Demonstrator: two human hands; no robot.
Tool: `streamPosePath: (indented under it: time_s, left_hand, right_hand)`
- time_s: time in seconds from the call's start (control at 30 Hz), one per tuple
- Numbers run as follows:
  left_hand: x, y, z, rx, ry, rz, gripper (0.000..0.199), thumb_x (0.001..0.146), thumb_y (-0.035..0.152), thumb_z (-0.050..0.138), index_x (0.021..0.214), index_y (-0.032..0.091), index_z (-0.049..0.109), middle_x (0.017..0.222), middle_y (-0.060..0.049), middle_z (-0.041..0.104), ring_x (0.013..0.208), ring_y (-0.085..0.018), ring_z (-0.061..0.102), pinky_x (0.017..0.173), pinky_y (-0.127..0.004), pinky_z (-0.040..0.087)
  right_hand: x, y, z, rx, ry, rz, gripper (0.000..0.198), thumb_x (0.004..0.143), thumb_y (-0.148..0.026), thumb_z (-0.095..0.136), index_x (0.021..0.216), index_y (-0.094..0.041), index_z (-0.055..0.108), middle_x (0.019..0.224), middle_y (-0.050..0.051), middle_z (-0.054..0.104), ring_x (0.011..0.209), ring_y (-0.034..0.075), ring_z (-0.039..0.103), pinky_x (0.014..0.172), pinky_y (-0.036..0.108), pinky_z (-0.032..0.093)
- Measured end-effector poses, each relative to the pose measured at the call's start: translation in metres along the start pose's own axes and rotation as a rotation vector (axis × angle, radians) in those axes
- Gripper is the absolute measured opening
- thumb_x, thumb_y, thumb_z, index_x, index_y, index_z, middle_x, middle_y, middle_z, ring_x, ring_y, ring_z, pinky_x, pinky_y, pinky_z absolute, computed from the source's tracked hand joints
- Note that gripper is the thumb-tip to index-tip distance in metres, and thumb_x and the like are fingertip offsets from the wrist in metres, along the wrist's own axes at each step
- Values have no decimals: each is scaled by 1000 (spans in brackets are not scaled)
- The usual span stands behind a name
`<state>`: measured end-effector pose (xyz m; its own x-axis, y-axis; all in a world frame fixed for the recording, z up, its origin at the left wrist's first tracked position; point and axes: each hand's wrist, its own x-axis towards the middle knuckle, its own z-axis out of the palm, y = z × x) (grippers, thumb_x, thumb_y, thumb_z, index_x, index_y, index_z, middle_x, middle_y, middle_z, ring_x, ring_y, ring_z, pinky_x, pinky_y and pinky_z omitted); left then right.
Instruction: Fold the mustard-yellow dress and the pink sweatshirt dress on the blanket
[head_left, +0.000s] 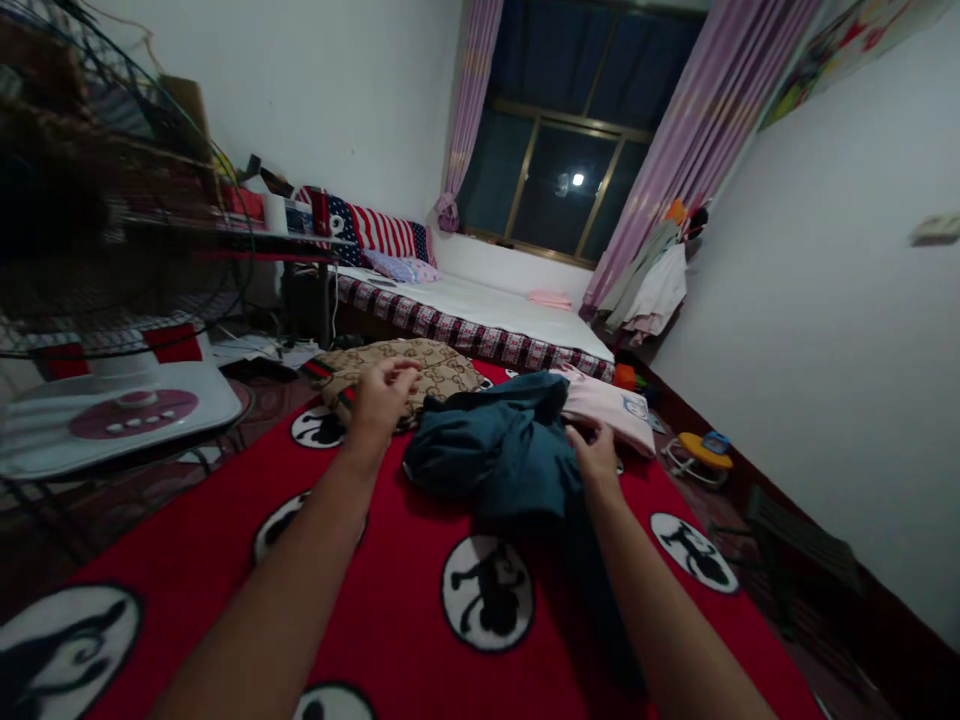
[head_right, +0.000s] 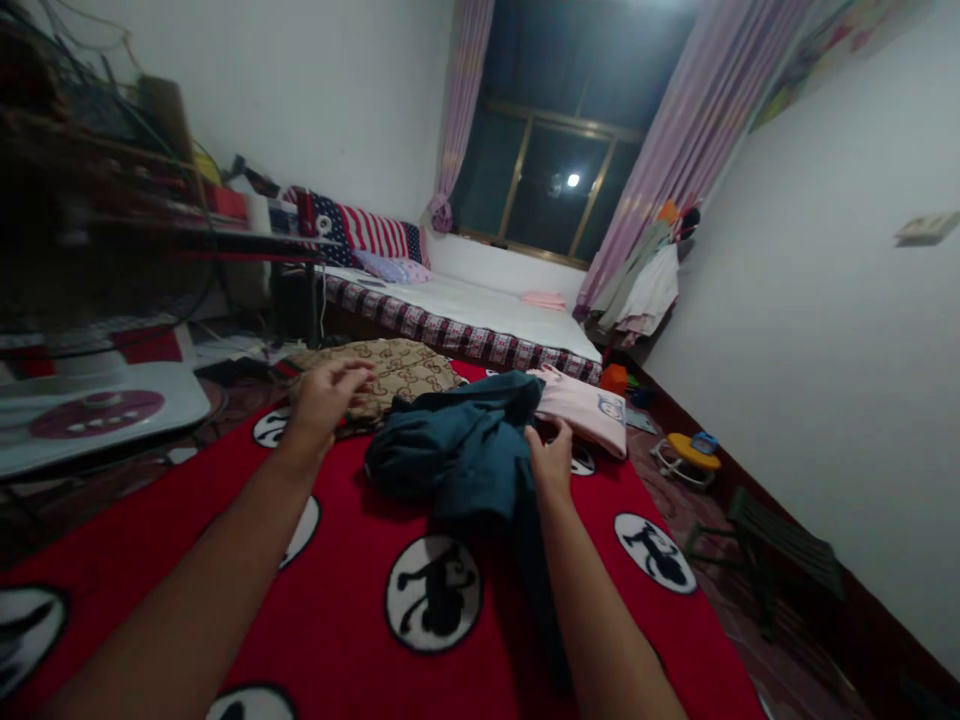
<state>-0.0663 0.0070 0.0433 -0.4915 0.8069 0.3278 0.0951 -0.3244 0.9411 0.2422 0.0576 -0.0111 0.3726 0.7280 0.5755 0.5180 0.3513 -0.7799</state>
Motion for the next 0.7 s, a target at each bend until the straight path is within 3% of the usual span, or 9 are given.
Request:
streamPosePath:
  time_s: [0.1, 0.23, 0.3, 0.37, 0.47, 0.57, 0.63, 0.7]
  left_hand:
    - [-3, -46, 22, 400, -204, 78, 30, 72, 34, 64, 94, 15, 68, 95, -10, 69, 95, -26, 64, 86, -34, 50]
    - [-30, -76, 40, 745, -520, 125, 77, 64, 57, 73, 128, 19, 56, 132, -17, 55, 120, -36, 52, 99, -42, 42]
    - [-45, -81, 46, 888, -582, 148, 88, 60, 58, 76, 136, 22, 49, 139, -19, 48, 124, -40, 47, 100, -47, 40]
    - [-57, -81, 52, 945, -536, 165, 83, 59, 47, 80, 133, 22, 52, 136, -19, 49, 124, -42, 44, 100, -51, 38]
    - [-64, -82, 58, 744, -457, 88, 54, 59, 23, 78, 111, 19, 66, 118, -17, 61, 121, -39, 48, 102, -51, 36]
    - [-54, -82, 56, 509, -425, 6, 37, 60, 18, 75, 96, 19, 69, 98, -10, 70, 109, -34, 59, 98, -46, 42]
    - [-39, -81, 49, 316, -372, -63, 36, 60, 24, 75, 95, 17, 68, 89, -7, 72, 95, -29, 65, 89, -42, 50]
    - [-23, -81, 38, 98, -254, -149, 36, 64, 32, 73, 94, 13, 67, 82, -6, 72, 86, -27, 67, 80, -38, 54]
  right_hand:
    - [-42, 11, -13, -175, -189, -34, 68, 76, -55, 62, 126, -11, 53, 128, 20, 56, 121, 34, 51, 104, 53, 36]
    - [-93, 18, -24, -356, -360, -143, 87, 68, -59, 69, 140, -19, 43, 144, 18, 42, 134, 37, 37, 107, 56, 32]
    - [-104, 17, -25, -426, -376, -174, 96, 62, -55, 76, 144, -22, 39, 147, 18, 38, 134, 40, 35, 104, 58, 33]
    - [-107, 14, -23, -496, -359, -175, 97, 59, -51, 80, 143, -24, 41, 140, 19, 46, 126, 43, 41, 98, 58, 38]
    - [-102, 7, -25, -523, -321, -145, 70, 67, -44, 74, 131, -22, 57, 118, 18, 61, 109, 39, 54, 90, 52, 43]
    - [-92, 4, -35, -333, -311, -30, 37, 75, -42, 65, 106, -21, 68, 96, 10, 68, 94, 30, 61, 83, 43, 47]
    - [-82, 9, -47, -59, -258, 144, 37, 72, -48, 66, 96, -19, 69, 85, 6, 70, 84, 26, 64, 77, 38, 49]
    - [-71, 22, -61, 245, -101, 351, 48, 65, -53, 72, 98, -18, 67, 83, 5, 72, 78, 24, 65, 72, 36, 52]
